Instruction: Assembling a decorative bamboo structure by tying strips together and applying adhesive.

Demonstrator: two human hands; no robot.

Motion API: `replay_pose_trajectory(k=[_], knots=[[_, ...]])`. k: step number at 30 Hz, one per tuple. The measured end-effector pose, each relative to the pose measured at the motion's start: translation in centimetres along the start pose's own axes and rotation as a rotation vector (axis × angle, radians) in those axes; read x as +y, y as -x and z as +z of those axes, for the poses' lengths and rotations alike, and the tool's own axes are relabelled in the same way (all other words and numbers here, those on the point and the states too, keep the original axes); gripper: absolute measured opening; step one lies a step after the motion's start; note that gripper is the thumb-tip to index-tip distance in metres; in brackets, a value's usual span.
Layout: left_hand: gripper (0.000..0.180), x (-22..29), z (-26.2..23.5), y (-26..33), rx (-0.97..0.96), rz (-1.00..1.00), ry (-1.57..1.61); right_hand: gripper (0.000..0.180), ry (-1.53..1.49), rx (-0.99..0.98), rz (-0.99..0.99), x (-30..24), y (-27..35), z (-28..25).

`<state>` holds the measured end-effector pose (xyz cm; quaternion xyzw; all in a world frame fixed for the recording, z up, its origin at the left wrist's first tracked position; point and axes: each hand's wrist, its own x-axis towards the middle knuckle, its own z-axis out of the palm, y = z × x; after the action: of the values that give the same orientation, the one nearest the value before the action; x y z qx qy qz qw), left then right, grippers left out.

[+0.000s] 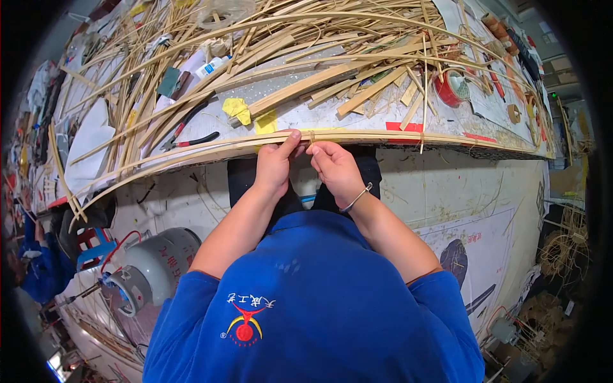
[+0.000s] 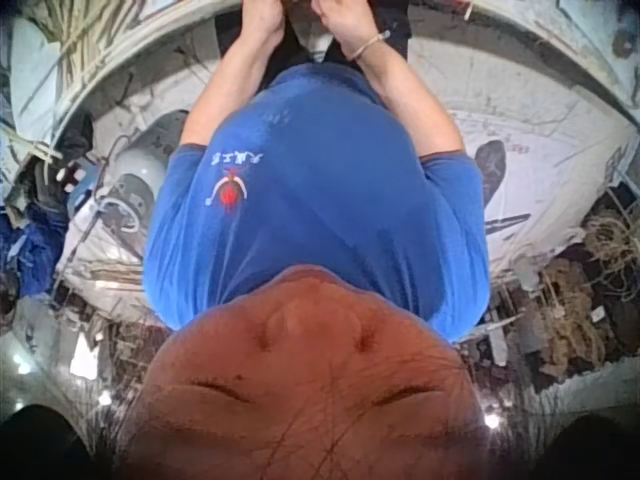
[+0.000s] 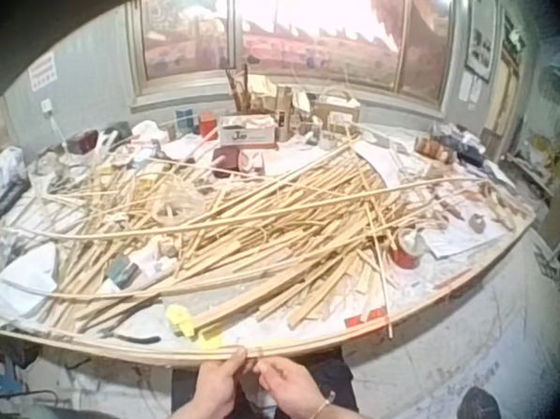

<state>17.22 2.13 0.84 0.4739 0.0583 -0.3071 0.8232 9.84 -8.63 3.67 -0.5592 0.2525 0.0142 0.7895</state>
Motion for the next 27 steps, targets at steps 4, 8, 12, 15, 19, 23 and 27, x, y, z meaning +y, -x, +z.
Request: replay_pose_trajectory(k=[4,8,12,15,19,23,27], knots=[[0.021,0.3,0.1,0.0,0.024,-0.014,0.006,0.013,-0.011,-0.015,-0.050,0.7,-0.1,0.1],[0.020,1.0,0.4,0.1,0.016,-0.019,-0.012,0.014,-0.047,0.010,-0.067,1.9,-1.1,0.1],[0.019,1.4,0.3,0.2,-0.012,-0.059,0.001,0.014,-0.033,0.009,-0.072,2.4,-2.4,-0.3],[0.019,2.2,0.9,0.6,0.026,-0.071,0.025,0.016,0.027,0.050,-0.176,2.9,-3.2,-0.2],[0.021,2.7,0.9,0.9,0.021,-0.066,-0.029,0.016,0.150,0.186,-0.281,3.0,-4.0,-0.4],[0.022,3.4,1.5,1.2,-0.024,-0.180,-0.003,0.017,0.298,0.283,-0.364,3.7,-4.9,-1.0],[0.020,3.0,1.0,0.9,-0.043,-0.166,0.049,0.019,0.319,0.231,-0.252,2.8,-4.6,-1.0]])
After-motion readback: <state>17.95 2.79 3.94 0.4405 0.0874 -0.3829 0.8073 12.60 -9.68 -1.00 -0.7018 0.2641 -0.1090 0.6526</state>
